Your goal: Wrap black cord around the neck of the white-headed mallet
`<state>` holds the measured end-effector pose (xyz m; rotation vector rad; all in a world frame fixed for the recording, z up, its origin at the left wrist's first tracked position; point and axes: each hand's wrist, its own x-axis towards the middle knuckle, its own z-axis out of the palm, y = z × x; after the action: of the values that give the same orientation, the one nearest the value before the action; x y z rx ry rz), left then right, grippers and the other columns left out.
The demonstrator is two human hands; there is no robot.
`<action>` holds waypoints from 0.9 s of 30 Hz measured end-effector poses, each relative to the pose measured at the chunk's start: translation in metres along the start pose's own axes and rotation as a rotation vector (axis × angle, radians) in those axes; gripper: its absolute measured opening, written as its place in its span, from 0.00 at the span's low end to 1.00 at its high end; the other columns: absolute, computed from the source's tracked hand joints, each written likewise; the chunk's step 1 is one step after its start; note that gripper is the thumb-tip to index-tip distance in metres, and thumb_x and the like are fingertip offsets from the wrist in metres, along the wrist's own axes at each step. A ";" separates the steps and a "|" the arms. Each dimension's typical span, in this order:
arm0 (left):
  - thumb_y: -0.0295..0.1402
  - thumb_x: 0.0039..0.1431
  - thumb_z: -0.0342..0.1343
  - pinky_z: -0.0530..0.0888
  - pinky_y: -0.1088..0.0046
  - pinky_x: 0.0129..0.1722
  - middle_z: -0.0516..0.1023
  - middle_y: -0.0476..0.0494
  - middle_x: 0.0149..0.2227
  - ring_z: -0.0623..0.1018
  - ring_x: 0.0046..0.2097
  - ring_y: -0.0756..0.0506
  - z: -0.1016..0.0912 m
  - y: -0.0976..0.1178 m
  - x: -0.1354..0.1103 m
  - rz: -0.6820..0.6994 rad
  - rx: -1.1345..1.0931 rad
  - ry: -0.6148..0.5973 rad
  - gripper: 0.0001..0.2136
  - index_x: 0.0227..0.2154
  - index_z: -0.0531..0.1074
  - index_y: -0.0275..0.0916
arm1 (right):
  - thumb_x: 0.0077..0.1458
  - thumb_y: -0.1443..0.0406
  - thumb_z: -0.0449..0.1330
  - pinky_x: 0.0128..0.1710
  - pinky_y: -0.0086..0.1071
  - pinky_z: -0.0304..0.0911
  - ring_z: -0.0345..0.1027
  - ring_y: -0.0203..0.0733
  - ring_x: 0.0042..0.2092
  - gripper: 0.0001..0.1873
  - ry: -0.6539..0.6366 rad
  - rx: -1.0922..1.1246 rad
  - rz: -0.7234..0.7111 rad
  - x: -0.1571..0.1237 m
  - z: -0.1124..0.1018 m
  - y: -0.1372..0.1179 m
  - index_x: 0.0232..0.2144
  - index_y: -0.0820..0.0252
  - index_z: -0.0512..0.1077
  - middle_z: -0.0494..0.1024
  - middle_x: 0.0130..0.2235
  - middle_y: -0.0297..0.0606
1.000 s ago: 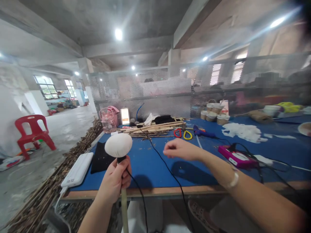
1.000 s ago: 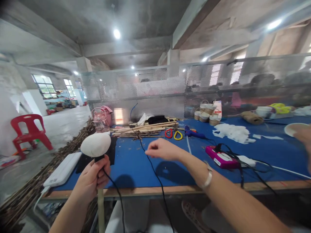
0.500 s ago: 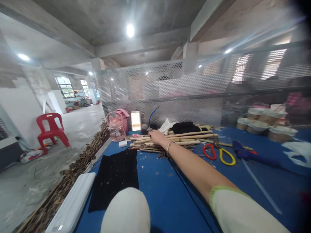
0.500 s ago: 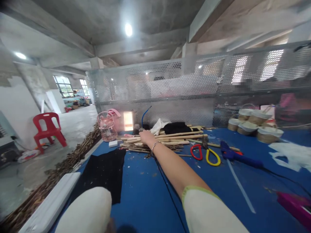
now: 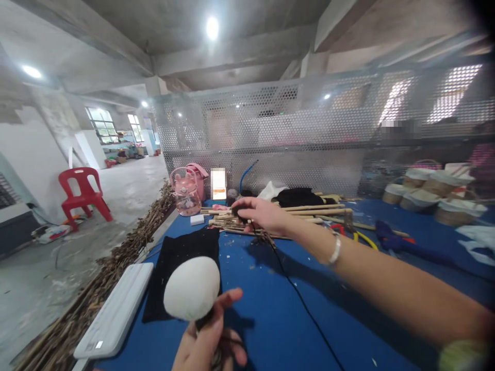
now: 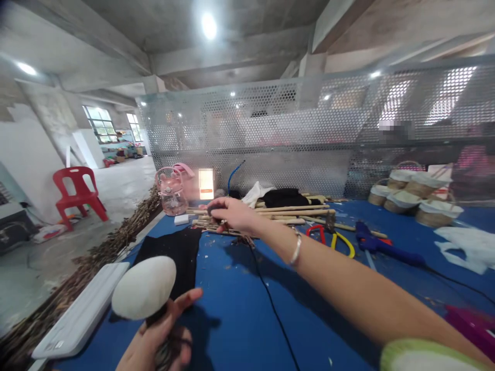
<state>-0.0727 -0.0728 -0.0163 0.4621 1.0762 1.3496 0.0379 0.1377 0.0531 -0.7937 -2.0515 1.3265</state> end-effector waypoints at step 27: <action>0.34 0.49 0.59 0.70 0.84 0.20 0.75 0.45 0.35 0.76 0.30 0.52 0.052 -0.031 -0.001 0.180 -0.066 0.052 0.14 0.38 0.67 0.37 | 0.37 0.63 0.67 0.25 0.25 0.58 0.62 0.29 0.25 0.16 0.124 0.684 0.102 -0.142 0.065 0.019 0.28 0.62 0.66 0.70 0.26 0.29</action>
<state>-0.0122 -0.0649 -0.0164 0.4864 1.0487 1.5585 0.0880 0.0010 -0.0071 -0.6417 -1.3276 1.8278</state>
